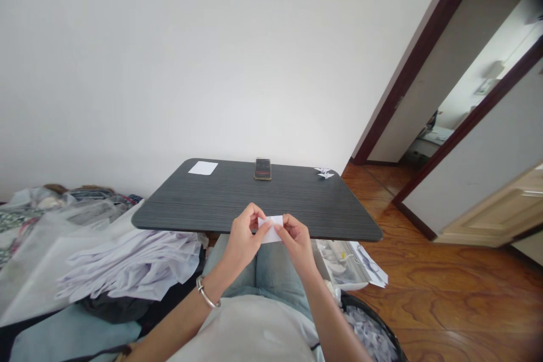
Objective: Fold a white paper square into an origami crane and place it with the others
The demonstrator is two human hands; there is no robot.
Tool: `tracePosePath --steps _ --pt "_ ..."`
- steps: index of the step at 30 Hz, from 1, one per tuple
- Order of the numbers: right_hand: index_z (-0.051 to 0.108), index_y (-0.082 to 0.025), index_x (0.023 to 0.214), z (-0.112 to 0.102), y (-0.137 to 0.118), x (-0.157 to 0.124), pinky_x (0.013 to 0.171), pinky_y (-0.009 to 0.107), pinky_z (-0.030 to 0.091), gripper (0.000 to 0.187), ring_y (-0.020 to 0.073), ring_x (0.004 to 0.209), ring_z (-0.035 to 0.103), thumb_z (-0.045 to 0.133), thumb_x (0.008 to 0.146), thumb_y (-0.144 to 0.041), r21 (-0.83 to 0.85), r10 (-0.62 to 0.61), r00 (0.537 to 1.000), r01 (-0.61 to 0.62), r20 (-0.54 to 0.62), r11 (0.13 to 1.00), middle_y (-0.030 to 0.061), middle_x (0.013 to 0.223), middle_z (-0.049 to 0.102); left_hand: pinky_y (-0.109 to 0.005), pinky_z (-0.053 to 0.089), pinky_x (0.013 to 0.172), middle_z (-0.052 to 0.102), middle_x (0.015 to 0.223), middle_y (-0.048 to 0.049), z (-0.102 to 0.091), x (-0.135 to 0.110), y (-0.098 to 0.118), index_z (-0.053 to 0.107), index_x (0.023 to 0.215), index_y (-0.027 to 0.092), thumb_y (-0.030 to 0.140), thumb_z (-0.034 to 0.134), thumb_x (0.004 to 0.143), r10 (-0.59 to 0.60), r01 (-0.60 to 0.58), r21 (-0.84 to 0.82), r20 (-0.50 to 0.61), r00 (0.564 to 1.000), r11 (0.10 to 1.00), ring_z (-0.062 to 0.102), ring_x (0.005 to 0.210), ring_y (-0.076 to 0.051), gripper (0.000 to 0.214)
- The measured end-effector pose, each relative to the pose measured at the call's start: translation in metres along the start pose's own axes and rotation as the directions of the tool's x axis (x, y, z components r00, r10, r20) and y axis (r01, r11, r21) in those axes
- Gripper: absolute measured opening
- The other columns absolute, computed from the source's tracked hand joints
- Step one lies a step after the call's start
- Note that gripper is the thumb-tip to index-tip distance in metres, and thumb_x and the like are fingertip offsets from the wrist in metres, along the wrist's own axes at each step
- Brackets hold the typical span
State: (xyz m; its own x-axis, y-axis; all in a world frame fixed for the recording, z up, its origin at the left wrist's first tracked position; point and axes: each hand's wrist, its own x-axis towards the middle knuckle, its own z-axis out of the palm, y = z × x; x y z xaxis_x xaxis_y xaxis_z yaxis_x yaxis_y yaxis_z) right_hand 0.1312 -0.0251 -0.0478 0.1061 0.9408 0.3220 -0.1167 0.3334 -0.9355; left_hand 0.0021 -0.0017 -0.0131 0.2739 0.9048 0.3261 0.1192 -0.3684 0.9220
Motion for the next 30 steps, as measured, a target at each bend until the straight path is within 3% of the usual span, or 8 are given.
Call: tracePosePath --steps 9,14,16,21,25,30 --pt "0.04 -0.021 0.062 0.0 -0.004 -0.002 0.047 0.022 0.024 0.029 0.0094 0.049 0.029 0.055 0.079 -0.038 -0.103 -0.024 0.999 0.02 -0.041 0.995 -0.0062 0.056 0.032 -0.02 0.036 0.052 0.047 0.064 0.0057 0.0 0.002 -0.001 0.041 0.08 0.02 0.024 0.057 0.074 -0.024 0.034 -0.119 0.085 0.996 0.992 0.046 0.055 -0.01 0.018" --pt "0.039 -0.02 0.062 0.0 -0.005 -0.002 0.047 0.022 0.023 0.026 0.0093 0.05 0.028 0.053 0.079 -0.034 -0.143 -0.038 0.998 0.032 -0.04 0.989 -0.0062 0.056 0.031 -0.021 0.034 0.053 0.048 0.063 0.0037 -0.003 0.008 0.001 0.05 0.084 0.016 0.036 0.045 0.083 -0.055 0.08 -0.199 0.131 0.99 0.977 0.044 0.055 -0.01 0.021" --pt "0.039 -0.02 0.062 -0.001 -0.005 -0.003 0.047 0.022 0.023 0.026 0.0093 0.05 0.029 0.053 0.08 -0.033 -0.14 -0.029 0.999 0.026 -0.021 0.99 -0.0061 0.056 0.032 -0.021 0.034 0.054 0.047 0.062 0.003 -0.006 0.011 0.0 0.053 0.078 0.014 0.041 0.043 0.084 -0.056 0.087 -0.189 0.163 0.985 0.978 0.043 0.056 -0.01 0.029" --pt "0.038 -0.02 0.062 -0.001 -0.005 -0.003 0.048 0.022 0.024 0.026 0.0096 0.051 0.03 0.053 0.08 -0.032 -0.142 -0.023 1.0 0.021 -0.009 0.99 -0.0061 0.057 0.031 -0.021 0.029 0.049 0.048 0.058 0.0028 -0.011 0.016 -0.005 0.053 0.065 0.014 0.04 0.057 0.074 -0.124 0.152 -0.065 0.312 0.942 0.986 0.041 0.052 -0.009 0.029" --pt "0.038 -0.021 0.062 0.001 -0.006 -0.002 0.047 0.022 0.024 0.027 0.0094 0.051 0.03 0.054 0.08 -0.034 -0.12 -0.003 1.0 0.003 0.007 0.993 -0.0062 0.057 0.031 -0.021 0.029 0.05 0.049 0.058 0.0026 -0.013 0.014 -0.002 0.054 0.064 0.014 0.035 0.054 0.077 -0.077 0.074 0.02 0.317 0.945 0.997 0.042 0.053 -0.01 0.025" --pt "0.039 -0.02 0.061 0.002 -0.008 -0.003 0.046 0.022 0.022 0.029 0.0088 0.049 0.029 0.056 0.079 -0.035 -0.087 0.011 1.0 -0.01 0.014 0.996 -0.0066 0.056 0.031 -0.021 0.03 0.053 0.049 0.058 0.0027 -0.008 0.01 0.002 0.053 0.061 0.014 0.029 0.051 0.078 0.025 -0.042 0.071 0.227 0.974 0.997 0.042 0.057 -0.011 0.023"
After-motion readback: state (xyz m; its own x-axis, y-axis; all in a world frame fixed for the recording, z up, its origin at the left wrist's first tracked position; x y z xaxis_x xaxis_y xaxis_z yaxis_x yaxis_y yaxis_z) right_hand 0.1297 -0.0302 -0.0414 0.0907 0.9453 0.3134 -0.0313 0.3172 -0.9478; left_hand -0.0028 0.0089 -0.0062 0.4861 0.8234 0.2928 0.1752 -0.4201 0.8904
